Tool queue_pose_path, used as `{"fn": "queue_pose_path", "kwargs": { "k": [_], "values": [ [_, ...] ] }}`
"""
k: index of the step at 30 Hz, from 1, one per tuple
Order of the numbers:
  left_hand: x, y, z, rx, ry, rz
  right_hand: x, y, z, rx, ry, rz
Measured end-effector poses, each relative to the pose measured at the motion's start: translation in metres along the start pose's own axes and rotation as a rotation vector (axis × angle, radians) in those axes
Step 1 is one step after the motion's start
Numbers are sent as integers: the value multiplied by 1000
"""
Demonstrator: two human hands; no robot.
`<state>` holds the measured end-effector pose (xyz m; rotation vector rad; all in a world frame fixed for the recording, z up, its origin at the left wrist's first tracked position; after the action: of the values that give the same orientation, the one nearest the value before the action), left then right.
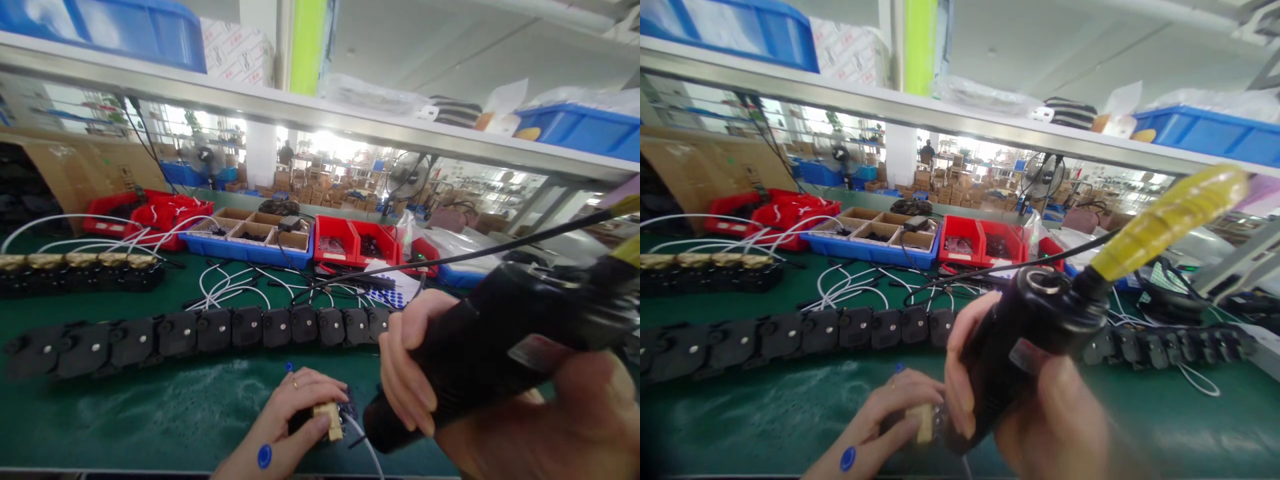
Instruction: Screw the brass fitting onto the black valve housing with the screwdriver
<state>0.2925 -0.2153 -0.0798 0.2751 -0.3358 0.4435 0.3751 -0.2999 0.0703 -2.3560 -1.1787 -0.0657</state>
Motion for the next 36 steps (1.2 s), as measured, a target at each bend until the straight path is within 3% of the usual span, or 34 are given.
{"fn": "queue_pose_path", "kwargs": {
  "k": [5,23,36],
  "values": [
    [1,-2,2,19,7,3,8,12,5,18,144,170],
    [1,-2,-3,6,59,21,14,10,18,-69,179,174],
    [0,-3,-2,40,61,19,6,27,9,-180,281,411]
  ]
}}
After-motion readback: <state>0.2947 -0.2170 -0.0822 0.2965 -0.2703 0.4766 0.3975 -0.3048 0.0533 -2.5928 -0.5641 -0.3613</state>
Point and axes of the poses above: each hand's wrist, its own x-axis towards the middle knuckle, its own y-axis out of the back of the hand, z = x × y, the point moved 9 cm from there along x, towards the middle knuckle, and after that the axes turned 12 degrees about z, right-handed, at the moved point
